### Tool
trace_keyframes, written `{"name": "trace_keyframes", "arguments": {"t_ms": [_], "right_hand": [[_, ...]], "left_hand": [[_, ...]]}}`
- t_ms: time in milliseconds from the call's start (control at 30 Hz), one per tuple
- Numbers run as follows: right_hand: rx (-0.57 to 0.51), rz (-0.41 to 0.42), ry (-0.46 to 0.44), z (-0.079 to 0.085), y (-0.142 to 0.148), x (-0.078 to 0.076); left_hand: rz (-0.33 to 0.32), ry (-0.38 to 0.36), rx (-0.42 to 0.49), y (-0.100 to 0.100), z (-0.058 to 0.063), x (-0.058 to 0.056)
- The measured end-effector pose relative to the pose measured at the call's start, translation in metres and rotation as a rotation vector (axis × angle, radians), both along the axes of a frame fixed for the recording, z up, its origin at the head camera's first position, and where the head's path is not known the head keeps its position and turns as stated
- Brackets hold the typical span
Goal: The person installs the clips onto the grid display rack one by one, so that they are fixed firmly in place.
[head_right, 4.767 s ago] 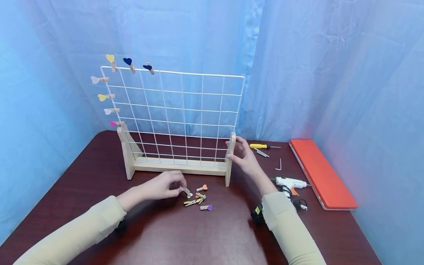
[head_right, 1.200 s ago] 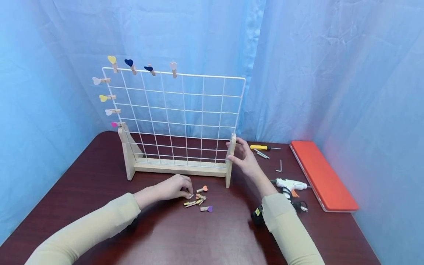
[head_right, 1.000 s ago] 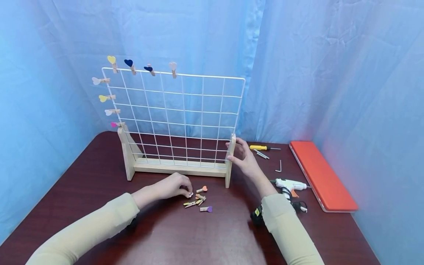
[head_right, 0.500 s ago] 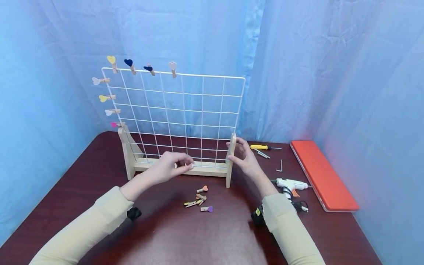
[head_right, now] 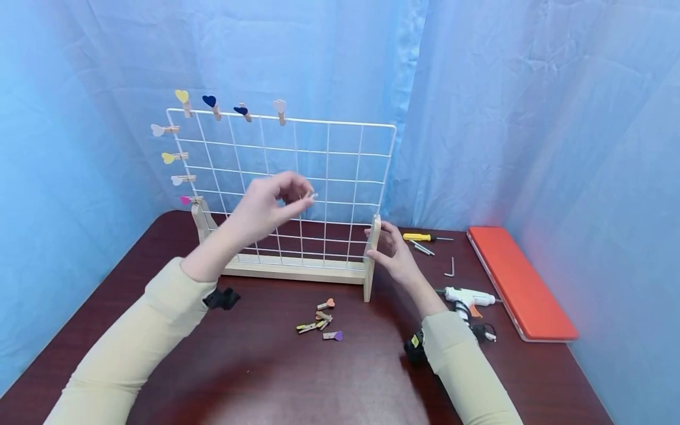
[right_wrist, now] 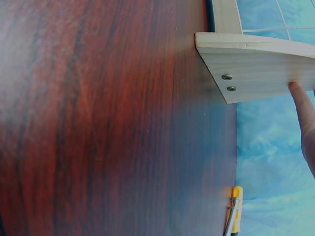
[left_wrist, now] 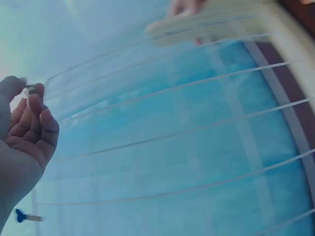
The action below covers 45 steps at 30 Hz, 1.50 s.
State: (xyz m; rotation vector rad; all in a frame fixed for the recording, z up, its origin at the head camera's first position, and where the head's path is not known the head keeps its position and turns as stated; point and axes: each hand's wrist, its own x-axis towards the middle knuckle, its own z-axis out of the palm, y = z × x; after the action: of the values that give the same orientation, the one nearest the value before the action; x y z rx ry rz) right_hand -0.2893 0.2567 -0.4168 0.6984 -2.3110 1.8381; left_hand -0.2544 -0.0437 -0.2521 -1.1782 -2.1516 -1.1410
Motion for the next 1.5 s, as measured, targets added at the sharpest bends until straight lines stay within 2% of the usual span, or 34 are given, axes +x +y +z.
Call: {"name": "trace_keyframes", "arguments": {"t_ms": [167,233,333,433,567,733,1000,1100,1233,1500], "right_hand": [[-0.006,-0.003,-0.001,0.000,0.002,-0.001],[-0.013,0.003,0.004,0.003,0.001,0.001],[-0.022,0.010,0.006,0.008,-0.001,0.004],[-0.015,0.012,0.014,0.011,-0.003,0.007],[-0.009,0.009,0.014,0.012,-0.004,0.006],[-0.011,0.006,0.005,0.011,-0.004,0.005],[-0.013,0.007,0.009,0.012,-0.005,0.006],[-0.007,0.008,0.019,0.013,-0.006,0.006],[-0.004,0.003,0.021,0.012,-0.006,0.007],[-0.002,-0.002,0.002,0.012,-0.005,0.006]], "left_hand": [[0.019,0.074,0.056,-0.002,0.042,-0.007],[0.028,0.121,0.075,-0.002,0.059,-0.012],[0.050,0.148,0.085,-0.001,0.080,-0.019],[0.081,0.123,0.068,-0.002,0.097,-0.024],[0.120,0.113,0.014,-0.002,0.112,-0.031],[0.201,0.130,-0.064,-0.004,0.121,-0.041],[0.272,0.152,-0.156,-0.002,0.122,-0.055],[0.290,0.127,-0.177,0.000,0.121,-0.056],[0.302,0.136,-0.219,0.002,0.118,-0.057],[0.298,0.115,-0.252,0.004,0.117,-0.055]]}}
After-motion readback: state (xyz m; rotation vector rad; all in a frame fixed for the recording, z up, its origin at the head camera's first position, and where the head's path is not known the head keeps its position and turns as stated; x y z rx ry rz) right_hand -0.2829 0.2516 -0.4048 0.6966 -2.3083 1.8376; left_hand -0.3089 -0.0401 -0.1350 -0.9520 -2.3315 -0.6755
